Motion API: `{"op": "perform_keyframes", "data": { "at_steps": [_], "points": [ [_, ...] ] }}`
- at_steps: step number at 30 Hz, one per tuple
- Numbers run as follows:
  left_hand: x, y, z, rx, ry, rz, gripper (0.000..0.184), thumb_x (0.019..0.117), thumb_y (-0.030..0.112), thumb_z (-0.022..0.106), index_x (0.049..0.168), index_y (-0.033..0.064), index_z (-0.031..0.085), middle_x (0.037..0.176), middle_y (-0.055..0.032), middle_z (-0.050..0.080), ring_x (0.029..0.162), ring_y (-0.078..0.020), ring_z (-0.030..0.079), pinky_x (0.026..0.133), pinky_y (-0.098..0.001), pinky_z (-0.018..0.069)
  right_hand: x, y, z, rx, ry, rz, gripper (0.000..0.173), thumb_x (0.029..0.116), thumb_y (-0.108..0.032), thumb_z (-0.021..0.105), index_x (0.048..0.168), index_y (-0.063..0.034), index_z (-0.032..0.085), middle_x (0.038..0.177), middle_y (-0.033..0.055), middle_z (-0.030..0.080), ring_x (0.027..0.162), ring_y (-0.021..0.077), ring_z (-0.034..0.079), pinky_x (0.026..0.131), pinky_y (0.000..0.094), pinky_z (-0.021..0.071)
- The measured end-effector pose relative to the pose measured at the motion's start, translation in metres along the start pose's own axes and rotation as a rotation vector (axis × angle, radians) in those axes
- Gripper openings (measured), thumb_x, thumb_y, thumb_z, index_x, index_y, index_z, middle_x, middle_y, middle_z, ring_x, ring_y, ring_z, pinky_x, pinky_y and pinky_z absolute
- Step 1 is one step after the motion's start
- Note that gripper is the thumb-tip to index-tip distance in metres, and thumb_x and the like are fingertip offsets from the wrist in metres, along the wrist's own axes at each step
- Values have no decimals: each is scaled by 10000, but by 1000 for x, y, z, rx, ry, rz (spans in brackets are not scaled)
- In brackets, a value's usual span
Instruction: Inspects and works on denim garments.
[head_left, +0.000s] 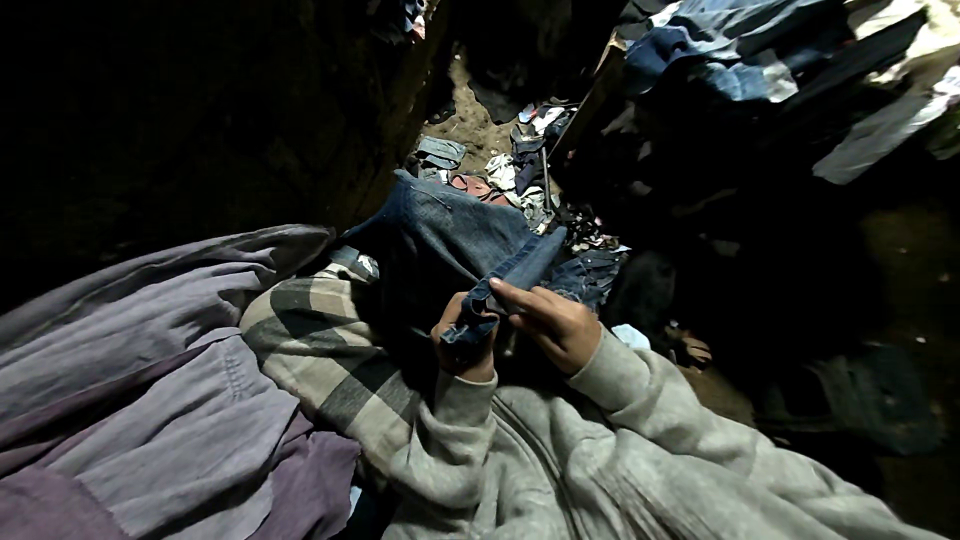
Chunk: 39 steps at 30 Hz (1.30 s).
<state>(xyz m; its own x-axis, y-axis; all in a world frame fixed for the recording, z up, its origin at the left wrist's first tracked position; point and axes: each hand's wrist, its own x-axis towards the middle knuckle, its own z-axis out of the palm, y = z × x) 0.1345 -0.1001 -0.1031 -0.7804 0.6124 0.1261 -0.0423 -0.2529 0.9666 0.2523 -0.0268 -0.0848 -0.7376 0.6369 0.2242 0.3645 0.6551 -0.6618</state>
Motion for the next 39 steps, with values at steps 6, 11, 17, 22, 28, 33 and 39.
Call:
{"op": "perform_keyframes", "data": {
  "at_steps": [6, 11, 17, 22, 28, 33, 39],
  "points": [
    [-3, -7, 1, 123, -6, 95, 222, 768, -17, 709, 902, -188, 664, 876, -116, 727, 869, 25, 662, 845, -129, 529, 9, -1, 13, 191, 20, 73, 380, 1061, -278, 503, 1286, -30, 683, 1009, 139, 742, 812, 179, 701, 758, 343, 577],
    [1, -5, 0, 112, -21, 84, 179, 750, -42, 710, 865, -171, 669, 839, -84, 730, 845, 56, 657, 824, -118, 528, 12, 3, 6, 284, -9, 24, 381, 1065, -257, 501, 1290, -2, 674, 1044, 133, 741, 822, 97, 674, 798, 255, 552],
    [9, 16, -4, 83, -89, -142, 119, 763, -136, 682, 872, -176, 660, 819, -44, 737, 827, 67, 661, 819, -114, 531, 10, -1, -7, 70, -45, -5, 375, 1042, -291, 537, 1329, -95, 677, 954, 159, 723, 743, 262, 699, 652, 429, 583],
    [6, 12, -4, 52, -73, -94, 106, 741, -138, 670, 847, -148, 668, 809, -7, 729, 825, 76, 653, 812, -112, 532, 5, -1, -9, -58, -50, -2, 398, 1030, -302, 545, 1396, -180, 647, 880, 158, 694, 662, 290, 667, 569, 450, 559],
    [2, -9, -4, 88, -52, 66, 143, 758, -52, 692, 850, -159, 672, 819, -56, 718, 825, 55, 651, 797, -121, 534, 5, -2, 0, -52, 1, 19, 378, 1037, -291, 529, 1353, -150, 679, 884, 157, 706, 681, 283, 681, 589, 435, 567],
    [2, -13, -2, 218, -40, 183, 193, 773, 12, 696, 812, -176, 674, 781, -139, 687, 797, 9, 631, 793, -110, 499, 11, 2, 8, 78, -28, 71, 378, 1053, -287, 507, 1332, -97, 676, 951, 148, 729, 740, 252, 695, 672, 424, 577],
    [-1, -3, 3, 61, 65, -60, 112, 755, -107, 658, 860, -145, 660, 804, 4, 707, 817, 89, 635, 797, -107, 527, 7, 5, -4, 42, -91, 26, 429, 1060, -329, 488, 1412, -125, 623, 973, 179, 721, 747, 298, 695, 662, 466, 580]
  ]
}}
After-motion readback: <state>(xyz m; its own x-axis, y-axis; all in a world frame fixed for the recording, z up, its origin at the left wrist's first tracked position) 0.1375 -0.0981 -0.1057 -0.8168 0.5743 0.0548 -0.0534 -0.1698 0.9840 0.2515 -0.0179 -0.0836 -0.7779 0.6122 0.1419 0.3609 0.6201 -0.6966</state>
